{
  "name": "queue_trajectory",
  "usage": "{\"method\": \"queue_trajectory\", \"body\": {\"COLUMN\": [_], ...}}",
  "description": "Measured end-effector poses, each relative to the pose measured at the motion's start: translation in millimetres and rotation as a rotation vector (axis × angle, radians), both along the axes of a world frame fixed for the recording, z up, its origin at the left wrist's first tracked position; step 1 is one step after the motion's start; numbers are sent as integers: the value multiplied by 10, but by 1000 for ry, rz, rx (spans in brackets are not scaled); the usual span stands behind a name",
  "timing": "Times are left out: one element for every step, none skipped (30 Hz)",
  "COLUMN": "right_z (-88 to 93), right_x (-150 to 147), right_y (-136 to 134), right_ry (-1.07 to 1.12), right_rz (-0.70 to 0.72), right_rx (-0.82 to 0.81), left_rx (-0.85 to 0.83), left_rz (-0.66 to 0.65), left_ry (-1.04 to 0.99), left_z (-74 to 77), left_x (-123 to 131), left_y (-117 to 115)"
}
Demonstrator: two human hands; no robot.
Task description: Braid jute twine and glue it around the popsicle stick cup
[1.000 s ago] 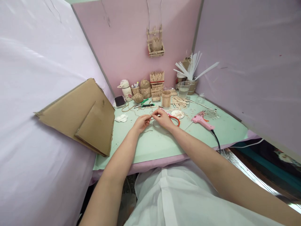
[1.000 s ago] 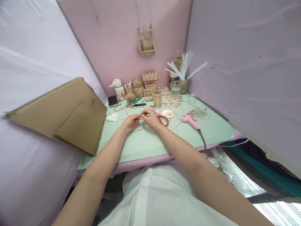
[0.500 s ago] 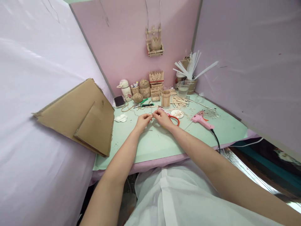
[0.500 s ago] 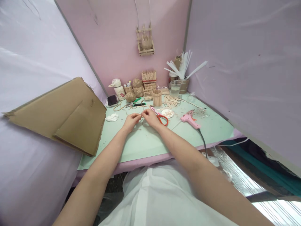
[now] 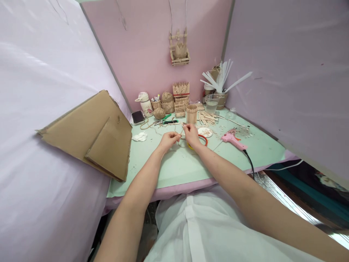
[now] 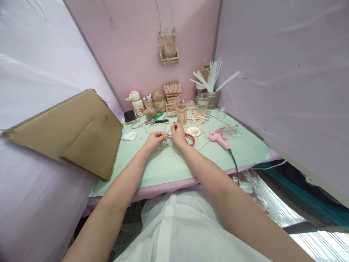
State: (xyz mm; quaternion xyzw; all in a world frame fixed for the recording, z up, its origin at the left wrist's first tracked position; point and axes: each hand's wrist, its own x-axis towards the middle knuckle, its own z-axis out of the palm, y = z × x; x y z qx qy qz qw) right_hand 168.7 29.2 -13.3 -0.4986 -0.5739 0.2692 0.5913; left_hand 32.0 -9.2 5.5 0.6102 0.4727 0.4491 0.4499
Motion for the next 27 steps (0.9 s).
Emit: {"method": "queue_trajectory", "body": {"right_z": [12, 26, 43, 60, 76, 90, 101, 109, 114, 116, 117, 118, 120, 123, 127, 132, 138, 144, 148, 150, 149, 147, 142, 136, 130, 124, 120], "right_x": [12, 26, 42, 57, 69, 77, 81, 81, 78, 73, 67, 61, 56, 52, 49, 47, 46, 45, 44, 43, 43, 43, 42, 42, 41, 39, 37], "right_y": [-7, -16, -26, -37, -48, -58, -65, -71, -76, -79, -81, -84, -88, -93, -99, -106, -114, -121, -128, -133, -137, -139, -140, -141, -141, -141, -142], "right_ry": [7, 12, 15, 18, 23, 32, 42, 53, 63, 71, 78, 83, 86, 87, 85, 82, 78, 73, 67, 64, 64, 68, 70, 71, 67, 59, 48], "right_rz": [14, 28, 40, 50, 57, 63, 68, 74, 81, 88, 97, 106, 116, 125, 132, 138, 142, 148, 158, 174, 196, 223, 256, 287, 314, 335, 349], "right_rx": [2, 6, 12, 17, 21, 23, 22, 20, 19, 19, 20, 21, 23, 24, 26, 28, 29, 30, 29, 25, 19, 10, -2, -17, -34, -51, -68], "left_rx": [-4, -10, -16, -23, -29, -35, -39, -42, -45, -46, -47, -46, -44, -40, -34, -29, -23, -19, -15, -12, -12, -10, -7, -4, 1, 9, 16], "left_rz": [6, 14, 24, 34, 44, 54, 63, 72, 79, 84, 88, 91, 89, 86, 84, 81, 78, 77, 76, 76, 75, 73, 68, 64, 59, 56, 52], "left_ry": [-10, -21, -33, -45, -58, -71, -81, -89, -93, -93, -91, -89, -88, -88, -87, -85, -81, -76, -71, -68, -67, -70, -74, -79, -80, -79, -73], "left_z": [2, 2, 1, -2, -5, -8, -12, -16, -20, -23, -26, -27, -28, -27, -25, -23, -20, -17, -14, -13, -13, -14, -17, -21, -25, -28, -30], "left_x": [-4, -11, -19, -29, -39, -49, -59, -67, -74, -79, -83, -86, -88, -89, -90, -91, -92, -94, -96, -99, -101, -104, -106, -108, -109, -109, -109], "left_y": [-4, -7, -11, -13, -15, -15, -13, -10, -7, -4, 0, 2, 4, 4, 4, 3, 2, 2, 1, 2, 5, 8, 12, 16, 20, 22, 23]}}
